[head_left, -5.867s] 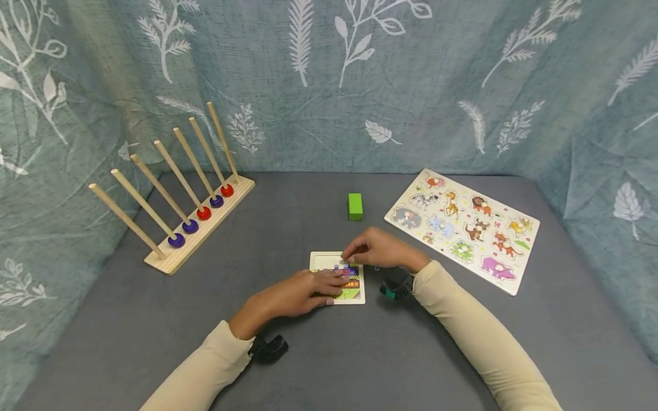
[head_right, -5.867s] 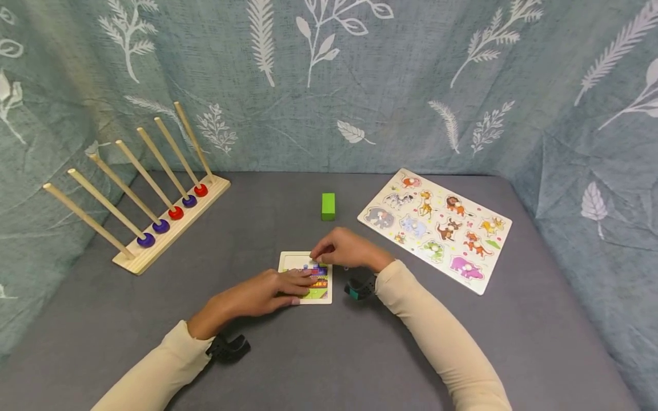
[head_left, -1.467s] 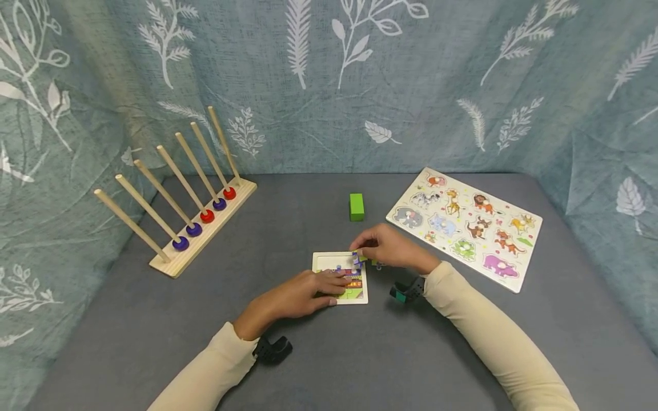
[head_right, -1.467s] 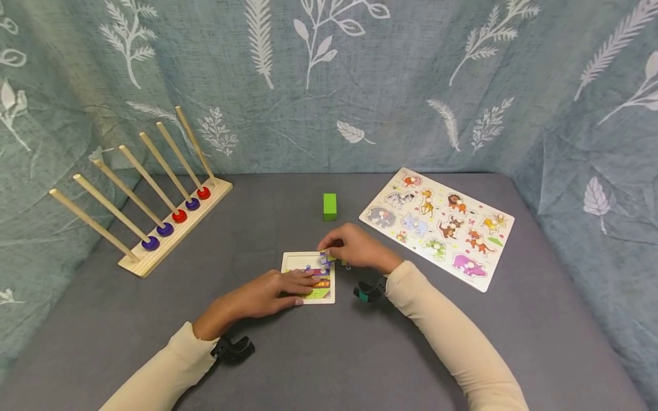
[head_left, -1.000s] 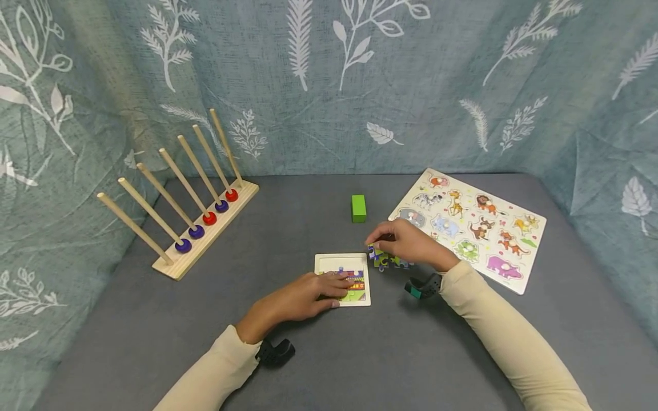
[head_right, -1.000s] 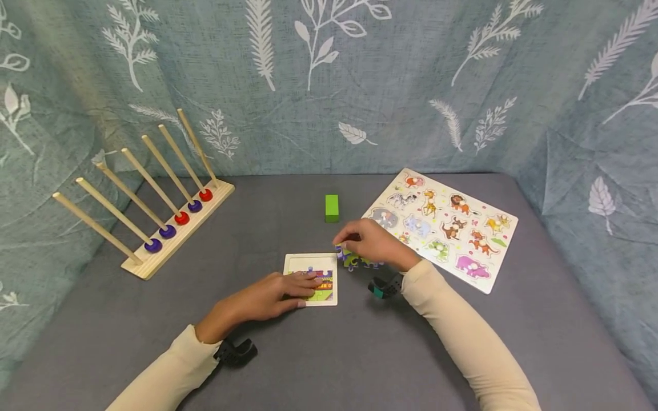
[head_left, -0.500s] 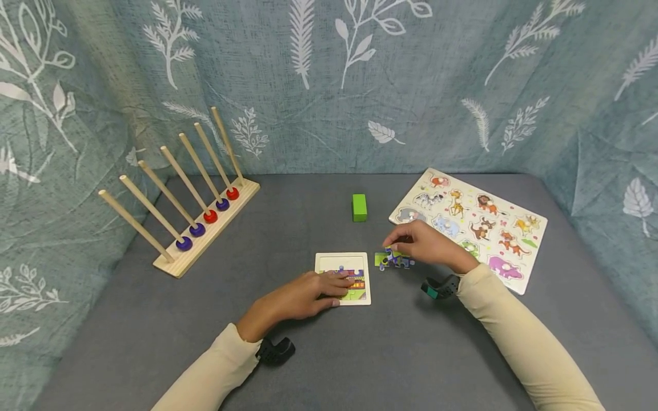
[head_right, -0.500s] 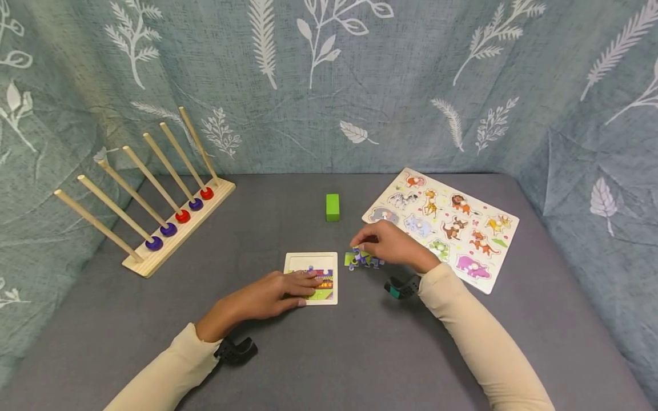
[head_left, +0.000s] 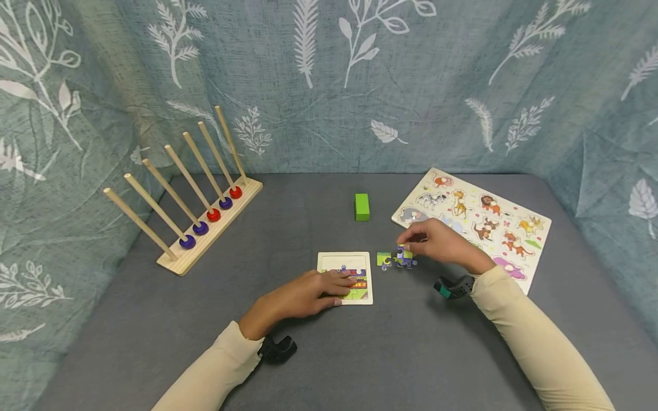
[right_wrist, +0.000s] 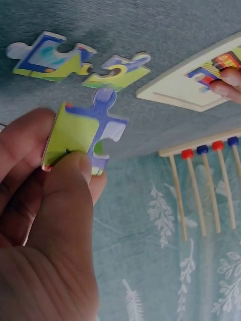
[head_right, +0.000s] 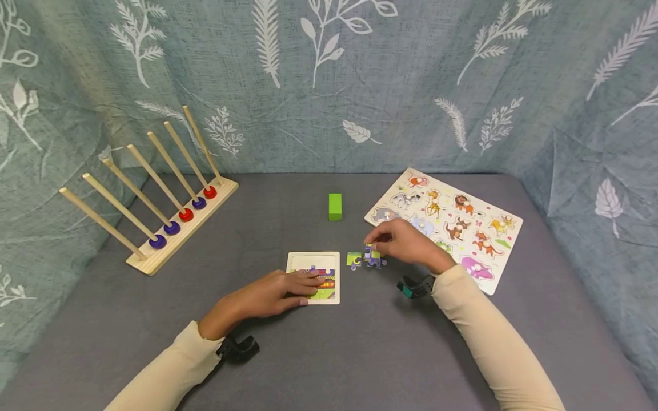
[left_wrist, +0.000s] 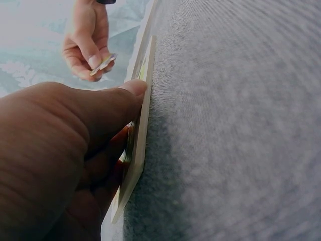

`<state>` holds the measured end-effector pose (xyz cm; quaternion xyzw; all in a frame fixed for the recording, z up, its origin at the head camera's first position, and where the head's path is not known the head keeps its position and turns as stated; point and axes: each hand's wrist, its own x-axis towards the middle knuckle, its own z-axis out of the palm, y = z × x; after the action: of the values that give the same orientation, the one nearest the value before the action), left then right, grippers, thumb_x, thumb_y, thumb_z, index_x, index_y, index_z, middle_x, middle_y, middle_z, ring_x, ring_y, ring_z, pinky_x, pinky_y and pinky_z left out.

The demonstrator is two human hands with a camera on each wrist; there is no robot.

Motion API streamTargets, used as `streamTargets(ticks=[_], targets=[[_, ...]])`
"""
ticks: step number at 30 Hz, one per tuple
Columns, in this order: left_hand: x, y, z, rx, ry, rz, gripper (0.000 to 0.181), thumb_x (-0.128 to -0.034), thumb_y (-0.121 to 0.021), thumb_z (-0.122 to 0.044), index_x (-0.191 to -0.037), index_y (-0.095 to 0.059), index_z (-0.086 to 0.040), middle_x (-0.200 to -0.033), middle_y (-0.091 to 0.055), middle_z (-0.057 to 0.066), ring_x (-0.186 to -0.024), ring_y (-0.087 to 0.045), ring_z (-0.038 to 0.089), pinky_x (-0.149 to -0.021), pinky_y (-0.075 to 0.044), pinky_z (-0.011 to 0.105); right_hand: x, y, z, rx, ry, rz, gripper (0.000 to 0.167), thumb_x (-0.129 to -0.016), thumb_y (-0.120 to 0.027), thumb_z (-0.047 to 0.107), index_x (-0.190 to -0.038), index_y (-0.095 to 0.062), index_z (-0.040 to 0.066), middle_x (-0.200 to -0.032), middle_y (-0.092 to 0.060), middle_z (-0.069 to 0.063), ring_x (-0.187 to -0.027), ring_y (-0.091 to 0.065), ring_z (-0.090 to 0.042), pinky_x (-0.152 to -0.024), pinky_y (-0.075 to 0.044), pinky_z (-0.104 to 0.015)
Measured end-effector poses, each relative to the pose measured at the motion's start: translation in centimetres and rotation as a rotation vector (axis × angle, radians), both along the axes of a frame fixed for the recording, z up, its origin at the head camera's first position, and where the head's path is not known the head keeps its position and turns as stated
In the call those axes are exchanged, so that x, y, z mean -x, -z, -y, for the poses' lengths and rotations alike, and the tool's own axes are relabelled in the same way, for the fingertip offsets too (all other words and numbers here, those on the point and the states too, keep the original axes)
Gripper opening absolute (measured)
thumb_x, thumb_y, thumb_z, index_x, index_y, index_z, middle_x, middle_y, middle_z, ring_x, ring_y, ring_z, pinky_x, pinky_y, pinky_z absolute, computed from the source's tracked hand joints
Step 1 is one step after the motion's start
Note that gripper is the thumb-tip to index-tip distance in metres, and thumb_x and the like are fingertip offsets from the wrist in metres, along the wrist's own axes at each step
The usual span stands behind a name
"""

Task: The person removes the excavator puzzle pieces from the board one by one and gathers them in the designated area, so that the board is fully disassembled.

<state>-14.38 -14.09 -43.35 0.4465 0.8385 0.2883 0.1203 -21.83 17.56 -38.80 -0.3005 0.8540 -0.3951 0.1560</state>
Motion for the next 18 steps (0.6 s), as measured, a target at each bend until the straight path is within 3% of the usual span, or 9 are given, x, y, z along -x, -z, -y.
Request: streamTargets(ticks=[8,18], targets=[[0.1,0.2,-0.2,0.001,-0.006,0.021,0.036,-0.0945,-0.064,-0.009,-0.13,-0.062,-0.003,-0.138,-0.055,0.008,-0.135,-0.042,0.022,-0.109,-0.034,0.039,-0.2,-0.3,-1.6,-0.005,-0.005,0.073,0.016,-0.093,-0.06,-0.003,-0.104,-0.07,-0.006,-0.098,-0.07,-0.013,-0.081,-0.067,-0.021,-0.071,-0.056,-0.037],[0.1,0.3,0.1,-0.01,0.0,0.033,0.036,-0.0946,-0.064,-0.008,-0.13,-0.062,-0.003,-0.139,-0.054,0.009,-0.136,-0.04,0.022,-0.109,-0.033,0.04,0.0,0.1,-2.7,-0.042,-0.014,0.067,0.014,-0.092,-0.061,-0.003,-0.102,-0.071,-0.006,-0.093,-0.071,-0.009,-0.079,-0.064,-0.016,-0.068,-0.053,-0.028]])
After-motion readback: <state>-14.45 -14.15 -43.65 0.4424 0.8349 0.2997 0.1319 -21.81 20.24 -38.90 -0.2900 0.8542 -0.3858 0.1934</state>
